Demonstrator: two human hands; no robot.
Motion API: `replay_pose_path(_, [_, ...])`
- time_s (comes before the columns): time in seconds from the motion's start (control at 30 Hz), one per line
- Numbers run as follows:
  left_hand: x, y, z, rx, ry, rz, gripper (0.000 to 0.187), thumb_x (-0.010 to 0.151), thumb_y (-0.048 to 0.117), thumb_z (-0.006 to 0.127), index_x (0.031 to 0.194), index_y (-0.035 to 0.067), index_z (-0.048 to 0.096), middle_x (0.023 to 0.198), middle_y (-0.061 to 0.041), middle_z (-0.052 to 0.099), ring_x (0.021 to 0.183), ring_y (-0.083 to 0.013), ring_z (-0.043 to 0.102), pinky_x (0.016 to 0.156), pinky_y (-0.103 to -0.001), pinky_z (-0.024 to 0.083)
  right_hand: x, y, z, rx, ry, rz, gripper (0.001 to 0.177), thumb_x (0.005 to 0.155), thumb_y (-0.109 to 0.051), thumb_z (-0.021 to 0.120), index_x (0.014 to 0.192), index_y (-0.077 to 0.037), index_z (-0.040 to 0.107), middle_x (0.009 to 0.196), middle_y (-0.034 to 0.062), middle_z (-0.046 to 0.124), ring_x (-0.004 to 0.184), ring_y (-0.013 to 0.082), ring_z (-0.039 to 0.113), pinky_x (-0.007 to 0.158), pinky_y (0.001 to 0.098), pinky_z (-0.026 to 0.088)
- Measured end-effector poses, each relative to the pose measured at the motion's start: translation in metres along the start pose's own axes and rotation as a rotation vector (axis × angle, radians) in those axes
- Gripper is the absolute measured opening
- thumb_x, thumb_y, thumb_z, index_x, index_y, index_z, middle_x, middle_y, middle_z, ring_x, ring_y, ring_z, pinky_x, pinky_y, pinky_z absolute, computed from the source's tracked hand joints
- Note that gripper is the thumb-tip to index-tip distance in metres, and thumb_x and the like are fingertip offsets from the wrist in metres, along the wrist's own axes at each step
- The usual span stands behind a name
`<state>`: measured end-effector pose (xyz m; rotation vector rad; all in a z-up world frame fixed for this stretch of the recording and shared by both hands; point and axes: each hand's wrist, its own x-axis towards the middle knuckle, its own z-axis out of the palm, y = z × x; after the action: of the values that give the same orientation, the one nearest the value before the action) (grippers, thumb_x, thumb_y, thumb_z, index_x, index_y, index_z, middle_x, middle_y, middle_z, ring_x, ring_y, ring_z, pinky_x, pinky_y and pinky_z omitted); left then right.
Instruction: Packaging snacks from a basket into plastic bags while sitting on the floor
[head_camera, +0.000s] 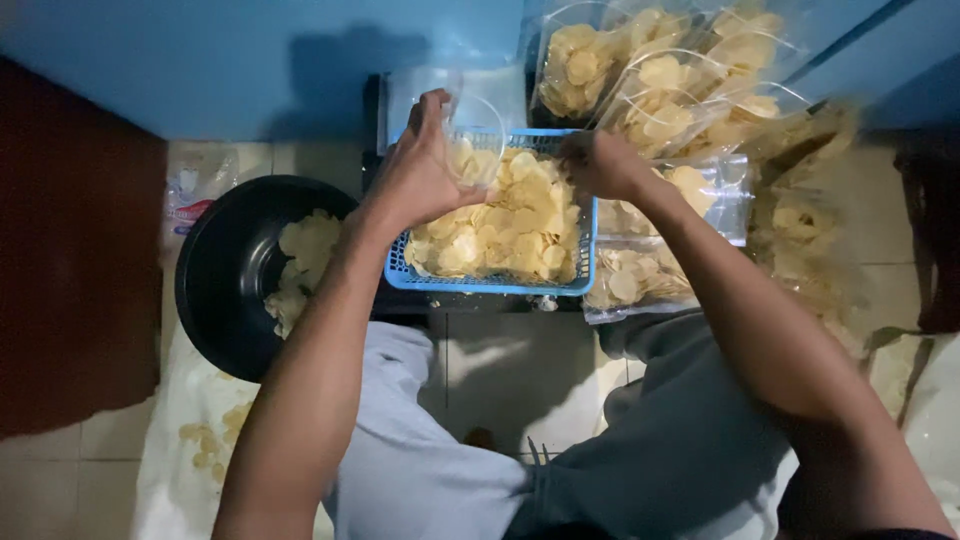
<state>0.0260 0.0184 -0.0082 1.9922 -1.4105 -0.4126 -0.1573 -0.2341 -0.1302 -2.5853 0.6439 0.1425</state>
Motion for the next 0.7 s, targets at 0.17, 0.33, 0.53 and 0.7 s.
replay_pose_path(0.17, [-0.002, 0.023, -0.013, -0.042, -0.216, -0.241, 0.103, 0.074, 0.024, 0.096, 0.145, 0.014, 0.022, 0.152, -0.026, 0.04, 0.128, -0.0441, 0.053, 0.097, -0.052, 0.049, -0.016, -0.046, -0.018, 0.015, -0.194, 0.137, 0.034, 0.094, -0.005, 0.052, 0.117, -0.014, 0.075, 0.103, 0.0142, 0.077, 0.083, 0.0337, 0.074, 0.071, 0.0463, 0.061])
replay_pose_path(0.33, [-0.005, 0.017, -0.012, 0.009, -0.175, -0.183, 0.102, 0.068, 0.024, 0.095, 0.143, 0.009, 0.027, 0.135, -0.031, 0.052, 0.12, -0.0631, 0.056, 0.097, -0.073, 0.047, 0.014, -0.034, 0.038, 0.058, -0.053, -0.007, 0.024, 0.088, -0.037, 0.069, 0.103, -0.021, 0.08, 0.103, 0.0147, 0.078, 0.095, 0.0483, 0.071, 0.086, 0.0593, 0.058])
replay_pose_path(0.53, [-0.007, 0.016, -0.005, 0.042, -0.179, -0.195, 0.106, 0.065, 0.023, 0.098, 0.144, 0.012, 0.027, 0.134, -0.029, 0.053, 0.114, -0.0627, 0.059, 0.096, -0.072, 0.048, 0.02, -0.04, 0.077, -0.145, -0.032, -0.037, 0.025, 0.084, -0.045, 0.077, 0.095, -0.022, 0.082, 0.1, 0.015, 0.076, 0.084, 0.0451, 0.074, 0.074, 0.0547, 0.063])
replay_pose_path(0.7, [-0.003, 0.015, -0.007, 0.055, -0.187, -0.222, 0.105, 0.064, 0.022, 0.096, 0.143, 0.014, 0.028, 0.136, -0.027, 0.051, 0.111, -0.0627, 0.061, 0.098, -0.071, 0.049, 0.032, -0.029, 0.076, -0.171, -0.092, -0.04, 0.023, 0.084, -0.043, 0.076, 0.094, -0.024, 0.081, 0.084, 0.0093, 0.078, 0.083, 0.039, 0.076, 0.074, 0.0515, 0.062])
